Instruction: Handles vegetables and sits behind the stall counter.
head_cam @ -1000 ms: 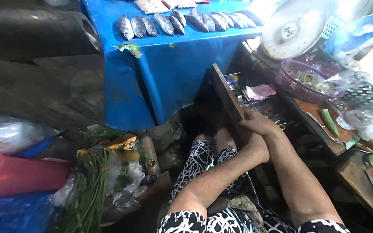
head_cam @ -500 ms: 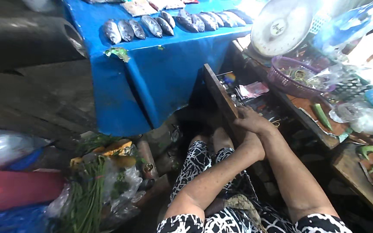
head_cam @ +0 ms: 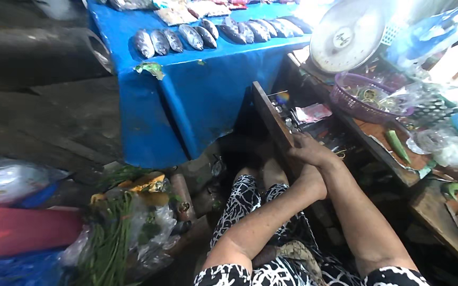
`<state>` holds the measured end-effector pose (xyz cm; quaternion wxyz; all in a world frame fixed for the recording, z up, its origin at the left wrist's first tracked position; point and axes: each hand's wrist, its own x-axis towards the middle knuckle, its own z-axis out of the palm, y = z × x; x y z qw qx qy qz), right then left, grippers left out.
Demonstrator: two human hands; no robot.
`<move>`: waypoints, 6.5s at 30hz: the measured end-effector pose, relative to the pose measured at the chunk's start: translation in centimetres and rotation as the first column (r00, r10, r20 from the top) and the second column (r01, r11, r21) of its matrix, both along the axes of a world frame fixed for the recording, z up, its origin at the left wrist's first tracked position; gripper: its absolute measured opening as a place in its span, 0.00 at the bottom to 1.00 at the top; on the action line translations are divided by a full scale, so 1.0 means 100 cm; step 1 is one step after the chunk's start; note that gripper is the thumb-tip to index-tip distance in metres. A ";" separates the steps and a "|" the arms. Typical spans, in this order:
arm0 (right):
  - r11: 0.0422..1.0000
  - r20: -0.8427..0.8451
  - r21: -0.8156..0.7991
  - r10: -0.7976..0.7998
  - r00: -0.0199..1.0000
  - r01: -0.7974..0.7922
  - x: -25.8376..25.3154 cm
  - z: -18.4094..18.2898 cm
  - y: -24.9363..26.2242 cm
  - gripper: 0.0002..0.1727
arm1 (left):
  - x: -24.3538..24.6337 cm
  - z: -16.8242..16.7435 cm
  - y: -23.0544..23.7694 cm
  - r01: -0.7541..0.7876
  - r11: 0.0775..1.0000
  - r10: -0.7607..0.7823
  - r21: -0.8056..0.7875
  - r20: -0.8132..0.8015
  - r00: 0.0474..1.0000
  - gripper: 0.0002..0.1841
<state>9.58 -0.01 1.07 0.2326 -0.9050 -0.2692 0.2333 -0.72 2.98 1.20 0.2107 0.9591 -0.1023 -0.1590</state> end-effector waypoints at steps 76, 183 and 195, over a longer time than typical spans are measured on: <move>0.519 0.080 0.848 -0.328 0.941 0.108 -0.084 -0.037 -0.081 0.17 | -0.006 0.002 -0.006 -0.055 0.998 0.048 0.029 0.193 0.980 0.26; 0.696 0.171 0.667 -0.489 0.855 0.265 -0.162 -0.033 -0.239 0.16 | 0.006 -0.028 -0.001 0.020 1.000 -0.023 0.011 0.510 0.860 0.22; 0.750 0.650 0.314 -0.617 0.445 0.582 -0.126 -0.009 -0.387 0.22 | 0.002 -0.030 -0.002 0.029 0.999 -0.008 -0.027 0.584 0.811 0.26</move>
